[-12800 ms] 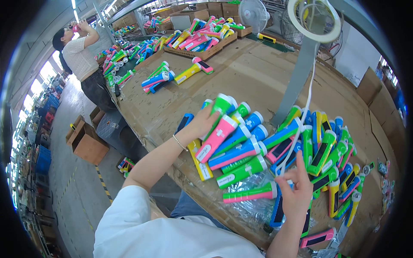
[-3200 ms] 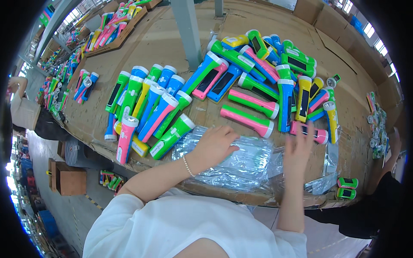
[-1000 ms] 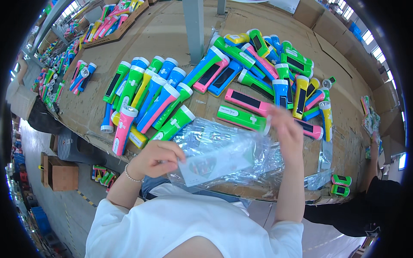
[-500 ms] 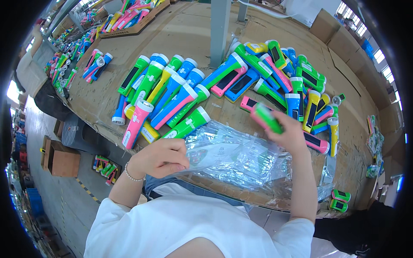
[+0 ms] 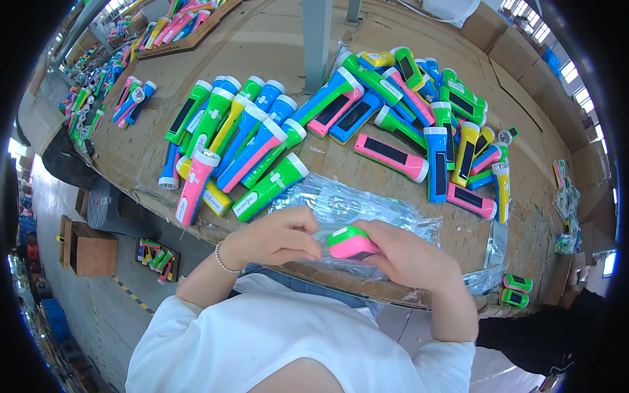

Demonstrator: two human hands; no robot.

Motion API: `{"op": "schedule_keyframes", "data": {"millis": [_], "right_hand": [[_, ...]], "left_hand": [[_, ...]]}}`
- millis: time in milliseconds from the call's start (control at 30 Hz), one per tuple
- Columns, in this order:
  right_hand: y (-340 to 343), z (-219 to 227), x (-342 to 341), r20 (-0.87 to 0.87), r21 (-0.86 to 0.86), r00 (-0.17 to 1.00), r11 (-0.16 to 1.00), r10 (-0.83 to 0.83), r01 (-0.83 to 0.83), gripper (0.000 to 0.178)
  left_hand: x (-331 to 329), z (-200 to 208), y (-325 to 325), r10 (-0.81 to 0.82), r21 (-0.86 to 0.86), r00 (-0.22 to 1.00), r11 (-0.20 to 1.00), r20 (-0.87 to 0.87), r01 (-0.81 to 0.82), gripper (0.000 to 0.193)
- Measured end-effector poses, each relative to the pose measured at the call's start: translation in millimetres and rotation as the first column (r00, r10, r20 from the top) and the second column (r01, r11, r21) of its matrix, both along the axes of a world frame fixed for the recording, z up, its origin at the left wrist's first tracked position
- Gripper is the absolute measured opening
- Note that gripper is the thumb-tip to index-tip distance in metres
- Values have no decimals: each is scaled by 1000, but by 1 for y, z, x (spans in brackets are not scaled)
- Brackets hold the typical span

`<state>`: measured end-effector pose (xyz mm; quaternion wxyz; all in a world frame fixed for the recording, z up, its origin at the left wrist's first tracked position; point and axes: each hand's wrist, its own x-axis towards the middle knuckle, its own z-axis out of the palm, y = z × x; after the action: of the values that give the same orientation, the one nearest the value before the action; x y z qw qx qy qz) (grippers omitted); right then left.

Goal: Checking and assembling components of colorful handheld flashlights on a factory line.

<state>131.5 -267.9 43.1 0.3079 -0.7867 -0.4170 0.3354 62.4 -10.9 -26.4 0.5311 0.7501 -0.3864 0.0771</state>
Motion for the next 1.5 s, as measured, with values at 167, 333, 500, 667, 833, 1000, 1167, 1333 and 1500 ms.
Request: {"op": "schedule_keyframes", "data": {"millis": [167,333,500,667,833,1000,1167,1333,1500], "right_hand": [[20,-29,-21,222,-370,961,926,164,-73,50],[6,-23,-1,181,69,966,982,-185,175,39],[46,-46,-32,415,453,773,846,-480,282,36],[60,-52,-32,606,437,640,870,-472,228,20],[50,-42,-31,592,396,708,904,-386,162,16],[48,-41,-35,550,364,742,910,-383,199,13],[49,-43,-35,582,366,730,917,-359,160,14],[48,-51,-41,571,390,708,896,-416,211,15],[39,-36,-47,546,413,702,876,-457,249,15]], "left_hand": [[4,2,-13,-54,61,998,997,-43,57,16],[-6,-3,4,306,-18,934,949,-181,-315,24],[-5,-19,-6,416,54,909,908,-16,-415,30],[-11,-18,-13,549,-6,810,827,-205,-562,19],[-9,-16,-13,515,49,857,856,-12,-514,19],[-12,-20,-18,487,59,873,872,-18,-486,19],[-18,-11,-18,511,94,849,860,-136,-502,20],[-18,-20,-27,563,124,806,827,-186,-549,19],[-14,-23,-29,452,119,886,890,-107,-440,17]]}}
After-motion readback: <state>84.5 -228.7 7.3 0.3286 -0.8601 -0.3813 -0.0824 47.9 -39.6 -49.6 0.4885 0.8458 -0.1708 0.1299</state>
